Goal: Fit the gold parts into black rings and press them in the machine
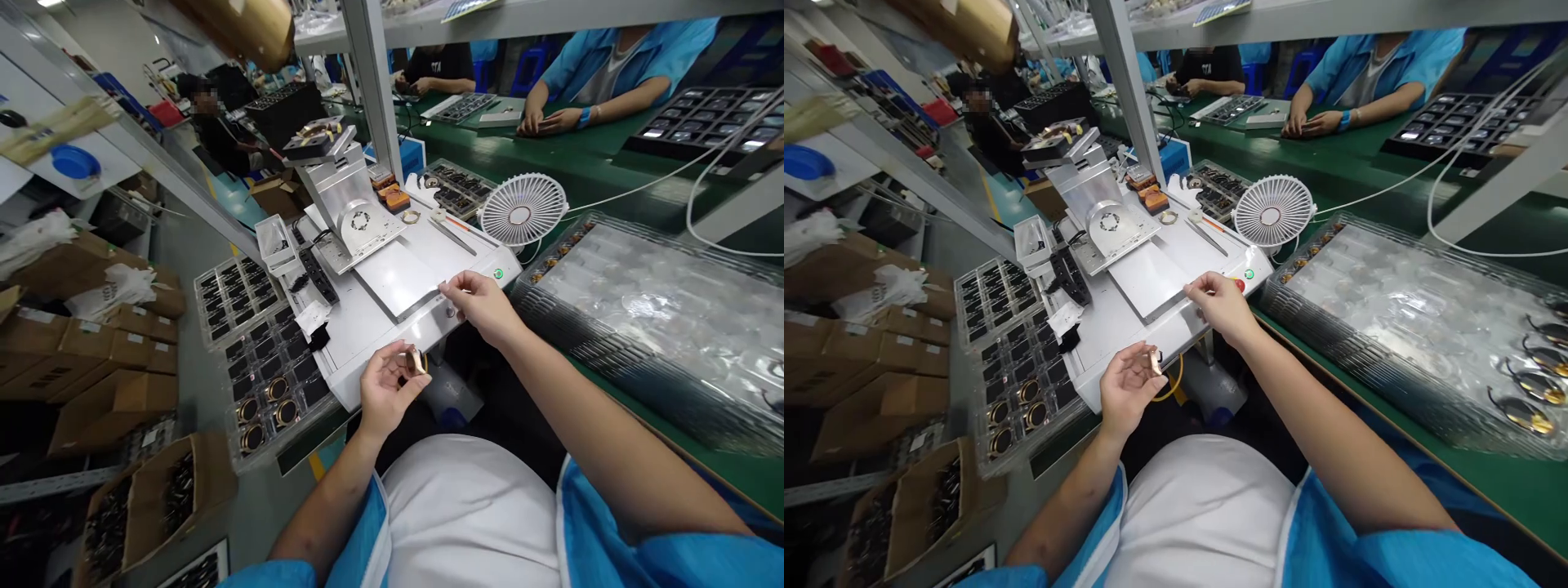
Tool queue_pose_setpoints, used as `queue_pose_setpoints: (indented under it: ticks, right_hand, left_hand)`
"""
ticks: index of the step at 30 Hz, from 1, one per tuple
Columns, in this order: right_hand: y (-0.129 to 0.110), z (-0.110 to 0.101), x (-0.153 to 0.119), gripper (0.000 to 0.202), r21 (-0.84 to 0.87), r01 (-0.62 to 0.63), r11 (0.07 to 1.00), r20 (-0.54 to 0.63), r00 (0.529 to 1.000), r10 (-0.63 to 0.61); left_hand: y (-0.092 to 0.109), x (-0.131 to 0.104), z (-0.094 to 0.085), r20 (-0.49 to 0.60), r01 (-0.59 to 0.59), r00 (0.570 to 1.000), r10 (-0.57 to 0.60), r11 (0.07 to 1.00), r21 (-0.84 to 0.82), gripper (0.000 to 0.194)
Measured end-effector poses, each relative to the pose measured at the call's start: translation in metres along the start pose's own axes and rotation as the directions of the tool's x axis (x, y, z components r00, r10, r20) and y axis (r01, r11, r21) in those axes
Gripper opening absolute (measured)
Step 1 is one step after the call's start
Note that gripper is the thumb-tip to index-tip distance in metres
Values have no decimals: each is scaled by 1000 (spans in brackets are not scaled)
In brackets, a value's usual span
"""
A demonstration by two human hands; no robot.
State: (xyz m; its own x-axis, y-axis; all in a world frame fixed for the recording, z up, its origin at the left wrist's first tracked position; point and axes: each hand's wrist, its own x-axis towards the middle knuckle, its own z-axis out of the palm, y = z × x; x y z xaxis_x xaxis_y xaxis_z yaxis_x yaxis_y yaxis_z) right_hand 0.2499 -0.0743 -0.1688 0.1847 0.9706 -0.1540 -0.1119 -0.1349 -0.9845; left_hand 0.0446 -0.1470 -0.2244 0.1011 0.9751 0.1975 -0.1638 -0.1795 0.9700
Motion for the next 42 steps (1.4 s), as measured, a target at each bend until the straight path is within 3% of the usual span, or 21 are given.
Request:
queue_pose_setpoints:
  ticks: [4,9,16,27,31,35,37,39,40,41,42]
  right_hand:
    - [5,-4,-46,47,-75,31,997,225,974,-13]
    - [10,-1,-78,35,-163,86,983,230,972,-47]
    - [18,4,-83,28,-279,147,949,232,969,-82]
    - [23,5,-83,25,-317,188,930,217,969,-122]
    - [25,9,-85,29,-277,113,954,167,984,-67]
    - [27,-7,-88,49,-72,-90,993,276,955,107]
    - [27,-39,-96,54,-41,-92,995,160,982,97]
    - [25,-87,-111,53,-133,-28,991,-136,991,10]
    - [23,-115,-121,54,-229,-18,973,-297,954,-52]
    - [20,-142,-132,57,-346,-51,937,-459,880,-122]
    - [18,-168,-142,64,-448,-95,889,-596,773,-218]
  left_hand:
    - [0,-1,6,-2,-64,998,66,982,176,56]
    - [2,-1,14,52,-181,983,174,962,207,57]
    - [6,-2,17,88,-281,960,266,909,308,59]
    - [2,-4,15,74,-275,961,267,895,351,56]
    - [0,-7,18,47,-234,972,232,913,335,53]
    - [-5,-11,24,110,-235,971,213,937,260,62]
    - [-8,-12,25,185,-258,959,214,931,260,67]
    - [-10,-11,22,218,-279,950,222,919,279,64]
    - [-11,-10,19,214,-283,950,227,916,285,59]
    - [-12,-9,16,202,-278,953,225,916,289,53]
    - [-13,-8,13,194,-265,957,215,919,291,46]
